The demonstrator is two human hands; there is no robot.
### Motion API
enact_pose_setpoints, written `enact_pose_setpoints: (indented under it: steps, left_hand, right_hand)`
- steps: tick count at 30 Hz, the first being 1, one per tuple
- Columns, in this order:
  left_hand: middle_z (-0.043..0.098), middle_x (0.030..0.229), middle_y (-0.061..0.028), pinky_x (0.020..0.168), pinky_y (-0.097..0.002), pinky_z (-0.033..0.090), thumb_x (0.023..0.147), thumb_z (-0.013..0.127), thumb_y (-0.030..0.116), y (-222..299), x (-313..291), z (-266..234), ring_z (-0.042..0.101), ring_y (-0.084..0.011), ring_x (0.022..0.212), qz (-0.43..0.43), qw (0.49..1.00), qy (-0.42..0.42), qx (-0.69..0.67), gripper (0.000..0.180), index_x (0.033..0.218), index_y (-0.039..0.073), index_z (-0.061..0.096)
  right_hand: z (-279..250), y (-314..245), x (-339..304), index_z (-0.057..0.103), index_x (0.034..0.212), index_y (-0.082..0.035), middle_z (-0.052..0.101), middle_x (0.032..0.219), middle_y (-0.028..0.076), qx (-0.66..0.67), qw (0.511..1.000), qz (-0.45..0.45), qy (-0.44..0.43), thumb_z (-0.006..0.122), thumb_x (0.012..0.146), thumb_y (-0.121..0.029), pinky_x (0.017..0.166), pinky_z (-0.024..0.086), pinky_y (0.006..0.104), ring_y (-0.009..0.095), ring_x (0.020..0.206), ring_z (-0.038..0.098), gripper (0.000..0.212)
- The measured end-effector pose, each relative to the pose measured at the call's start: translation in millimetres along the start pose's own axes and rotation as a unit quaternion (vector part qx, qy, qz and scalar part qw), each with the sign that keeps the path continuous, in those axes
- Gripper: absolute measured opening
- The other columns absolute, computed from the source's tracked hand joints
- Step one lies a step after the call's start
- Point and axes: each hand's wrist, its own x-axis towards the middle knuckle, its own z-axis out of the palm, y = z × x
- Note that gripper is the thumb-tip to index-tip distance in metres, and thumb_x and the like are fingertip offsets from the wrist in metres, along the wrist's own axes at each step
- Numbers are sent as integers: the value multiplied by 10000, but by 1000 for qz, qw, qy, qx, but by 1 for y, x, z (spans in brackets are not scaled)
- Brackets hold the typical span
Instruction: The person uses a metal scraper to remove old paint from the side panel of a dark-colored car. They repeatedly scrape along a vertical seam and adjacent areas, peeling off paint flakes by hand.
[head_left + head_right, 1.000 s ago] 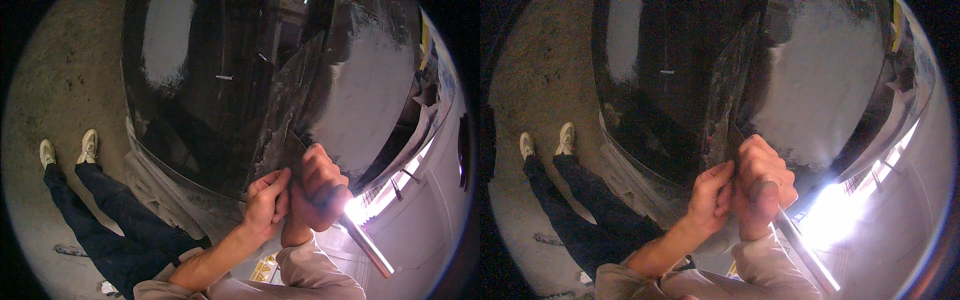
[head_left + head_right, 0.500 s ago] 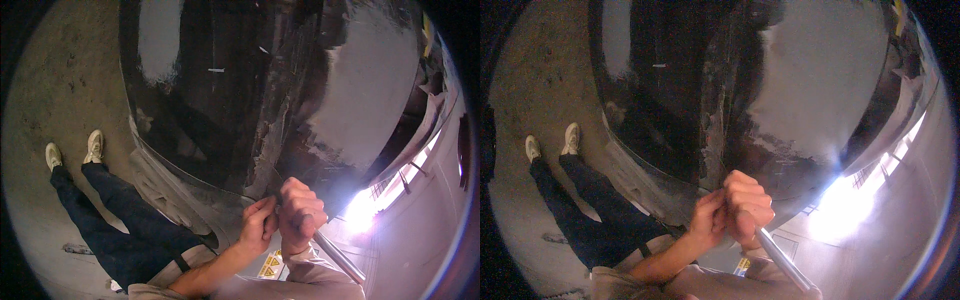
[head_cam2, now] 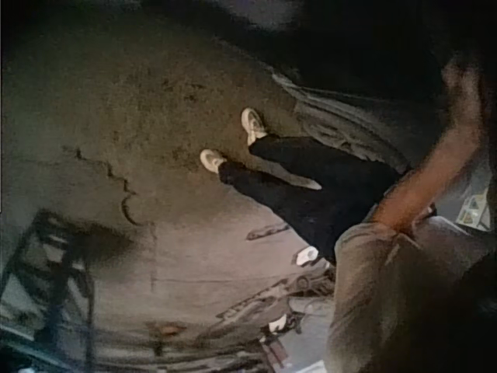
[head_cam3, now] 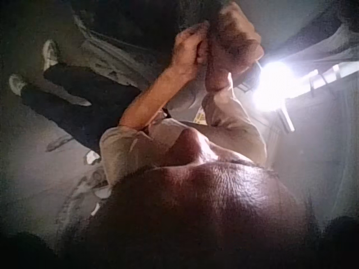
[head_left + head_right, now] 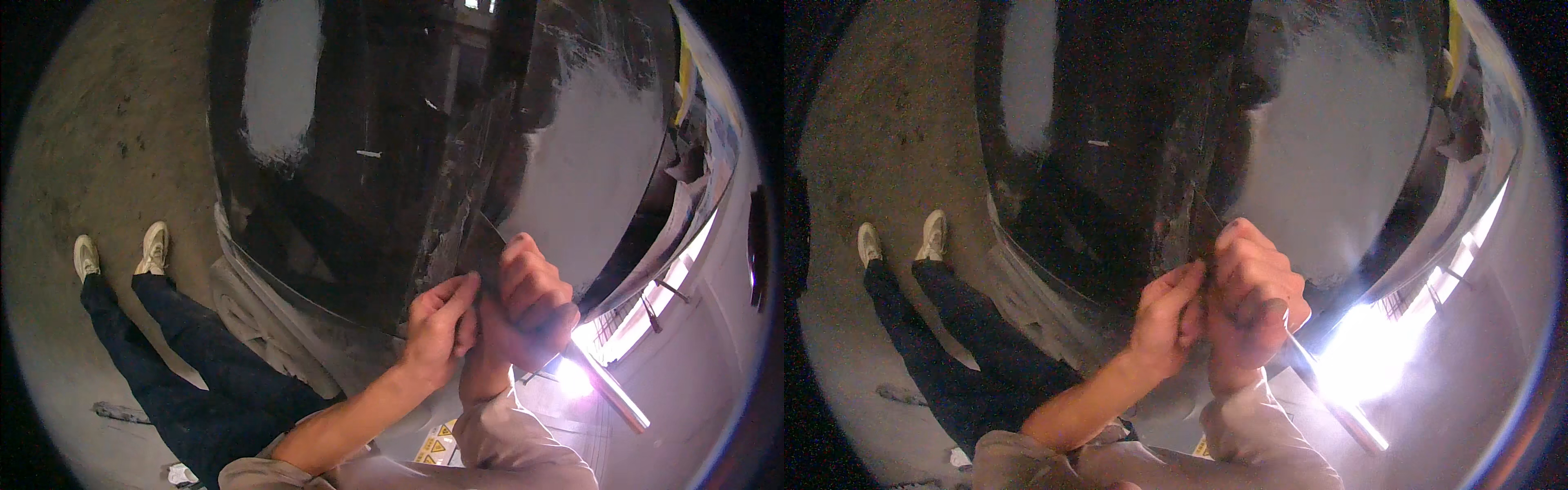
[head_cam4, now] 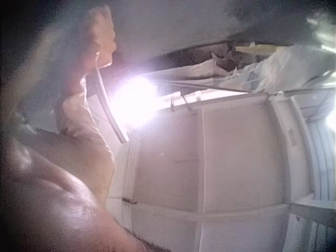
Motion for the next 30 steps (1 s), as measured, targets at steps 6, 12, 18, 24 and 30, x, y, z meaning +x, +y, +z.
enact_pose_setpoints:
  steps: [6,12,18,24,30]
  left_hand:
    - [458,541,39,413,-255,246,1039,652,283,1,4,-2,357,-63,424,-12,1000,2,-25,229,871,128,646]
    - [440,543,57,406,-264,228,1044,627,269,1,4,-3,336,-62,421,0,999,31,-16,233,843,153,608]
    - [436,551,64,409,-272,220,1025,630,274,-5,6,-9,335,-67,425,-2,999,54,-8,259,789,178,581]
    - [430,554,70,419,-275,214,1012,636,303,-20,-6,-21,329,-66,431,-8,996,89,-1,287,758,192,564]
    - [444,526,40,429,-280,227,1024,655,235,-53,-18,-55,333,-78,418,-14,991,107,-76,206,855,117,661]
  right_hand:
    - [0,7,5,255,563,-123,319,489,9,34,999,42,5,469,1069,-322,538,293,383,182,448,296,584]
    - [7,7,-1,269,570,-93,322,500,18,-60,997,44,8,475,1063,-299,524,304,381,181,451,298,573]
    - [5,8,-2,276,572,-80,333,507,12,-52,996,65,-32,503,1039,-234,520,313,369,172,449,298,542]
    - [0,0,-25,288,569,-91,344,517,5,-3,995,94,-25,526,1024,-219,516,316,364,162,449,298,529]
    - [-4,-16,-63,220,566,-128,286,486,6,-6,992,129,-7,517,976,-253,533,306,377,174,439,251,522]
